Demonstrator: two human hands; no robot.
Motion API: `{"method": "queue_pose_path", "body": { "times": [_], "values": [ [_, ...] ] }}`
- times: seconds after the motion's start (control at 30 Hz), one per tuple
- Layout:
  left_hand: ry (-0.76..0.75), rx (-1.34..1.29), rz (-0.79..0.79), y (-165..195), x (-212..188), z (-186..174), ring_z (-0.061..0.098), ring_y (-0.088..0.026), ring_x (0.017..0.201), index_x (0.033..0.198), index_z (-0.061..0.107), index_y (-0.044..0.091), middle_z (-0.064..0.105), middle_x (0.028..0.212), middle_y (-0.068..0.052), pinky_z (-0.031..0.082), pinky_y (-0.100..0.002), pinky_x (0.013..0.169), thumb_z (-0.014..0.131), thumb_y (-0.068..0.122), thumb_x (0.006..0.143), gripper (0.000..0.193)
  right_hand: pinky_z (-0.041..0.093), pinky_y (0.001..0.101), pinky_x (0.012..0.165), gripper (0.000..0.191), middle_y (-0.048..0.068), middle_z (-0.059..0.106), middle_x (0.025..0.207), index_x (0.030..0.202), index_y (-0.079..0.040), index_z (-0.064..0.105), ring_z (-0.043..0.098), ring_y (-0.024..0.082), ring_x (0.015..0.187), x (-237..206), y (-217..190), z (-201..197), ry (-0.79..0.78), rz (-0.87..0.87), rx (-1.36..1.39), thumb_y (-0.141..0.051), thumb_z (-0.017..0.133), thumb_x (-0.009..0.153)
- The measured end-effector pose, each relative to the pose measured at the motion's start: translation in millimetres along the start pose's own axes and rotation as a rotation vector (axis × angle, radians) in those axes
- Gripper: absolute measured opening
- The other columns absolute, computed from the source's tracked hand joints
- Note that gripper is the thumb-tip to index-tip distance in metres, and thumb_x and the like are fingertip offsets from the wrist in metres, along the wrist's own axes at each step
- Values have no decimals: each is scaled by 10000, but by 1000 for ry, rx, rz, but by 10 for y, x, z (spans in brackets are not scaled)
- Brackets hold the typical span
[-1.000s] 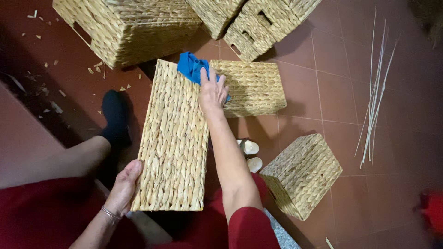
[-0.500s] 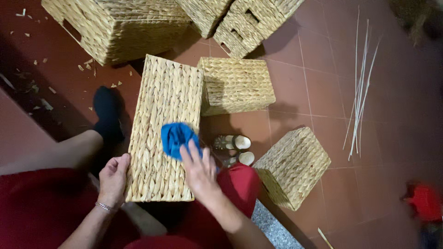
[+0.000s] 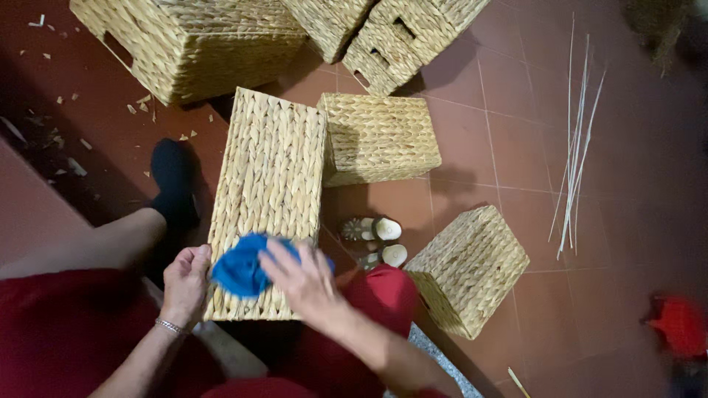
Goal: The person wipes the exterior and interior surfaces of a rectangular woven basket using a blue cloth. They rotate the basket to clean all sides and the inside, then place it back among other similar baskets on the floor.
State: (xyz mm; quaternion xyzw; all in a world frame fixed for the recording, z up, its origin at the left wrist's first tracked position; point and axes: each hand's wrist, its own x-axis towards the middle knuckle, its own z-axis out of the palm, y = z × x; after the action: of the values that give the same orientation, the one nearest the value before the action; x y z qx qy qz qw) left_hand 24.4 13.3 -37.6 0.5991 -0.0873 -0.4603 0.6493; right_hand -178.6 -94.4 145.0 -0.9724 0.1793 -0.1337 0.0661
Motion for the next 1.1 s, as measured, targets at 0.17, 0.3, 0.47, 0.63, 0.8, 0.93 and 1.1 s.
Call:
{"method": "queue_pose_path", "body": {
  "times": [0.17, 0.3, 0.47, 0.63, 0.8, 0.93, 1.1],
  "values": [
    [15, 50, 30, -27, -34, -12, 528, -53, 791, 1002, 623, 22, 638, 895, 4, 485, -243, 721, 594, 272, 1057, 257, 539, 534, 937, 500, 133, 537, 1514, 1359, -106, 638, 567, 375, 1157, 864, 896, 526, 166, 53, -139, 89, 587, 902],
    [27, -32, -41, 20, -94, 12, 518, -72, 787, 1044, 610, 26, 634, 913, -6, 476, -258, 711, 605, 264, 1057, 238, 526, 555, 938, 447, 165, 576, 1365, 1378, -117, 591, 536, 371, 1167, 1567, 1469, 700, 58, 358, -101, 57, 574, 966],
    [-18, -93, -144, 211, -168, 93, 575, -89, 858, 1090, 620, -1, 660, 984, -45, 513, -276, 783, 563, 301, 1075, 307, 467, 644, 941, 611, 206, 474, 1422, 1363, -129, 534, 494, 440, 1244, 2012, 1616, 719, 86, 533, -199, 80, 568, 790],
    [-41, -247, -380, 480, -195, 220, 673, -175, 961, 1237, 623, 18, 714, 1130, -108, 563, -353, 853, 470, 329, 1057, 390, 408, 728, 984, 583, 281, 457, 1393, 1306, -137, 557, 527, 497, 1150, 1748, 979, 685, -24, 376, -294, 128, 546, 787],
    [-56, -234, -405, 601, -181, 237, 694, -214, 976, 1243, 616, -10, 717, 1147, -145, 568, -382, 876, 463, 323, 1070, 405, 560, 537, 746, 542, 364, 478, 1362, 1347, 27, 549, 542, 480, 1016, 954, 100, 285, -101, 203, -87, 175, 556, 826],
    [-71, -281, -332, 556, -135, 205, 682, -183, 942, 1212, 647, 5, 718, 1110, -92, 564, -353, 849, 475, 331, 1077, 392, 538, 556, 778, 591, 372, 491, 1362, 1359, 50, 557, 554, 443, 1013, 369, -567, -95, -106, 15, -105, 34, 597, 769],
    [-139, -231, -278, 401, -87, 96, 668, -166, 844, 1127, 663, 10, 724, 990, -79, 563, -335, 784, 484, 359, 1086, 394, 503, 481, 777, 461, 283, 538, 1443, 1360, -15, 613, 557, 386, 1051, -112, -831, -326, -100, -33, -38, -122, 566, 914]
  ]
}}
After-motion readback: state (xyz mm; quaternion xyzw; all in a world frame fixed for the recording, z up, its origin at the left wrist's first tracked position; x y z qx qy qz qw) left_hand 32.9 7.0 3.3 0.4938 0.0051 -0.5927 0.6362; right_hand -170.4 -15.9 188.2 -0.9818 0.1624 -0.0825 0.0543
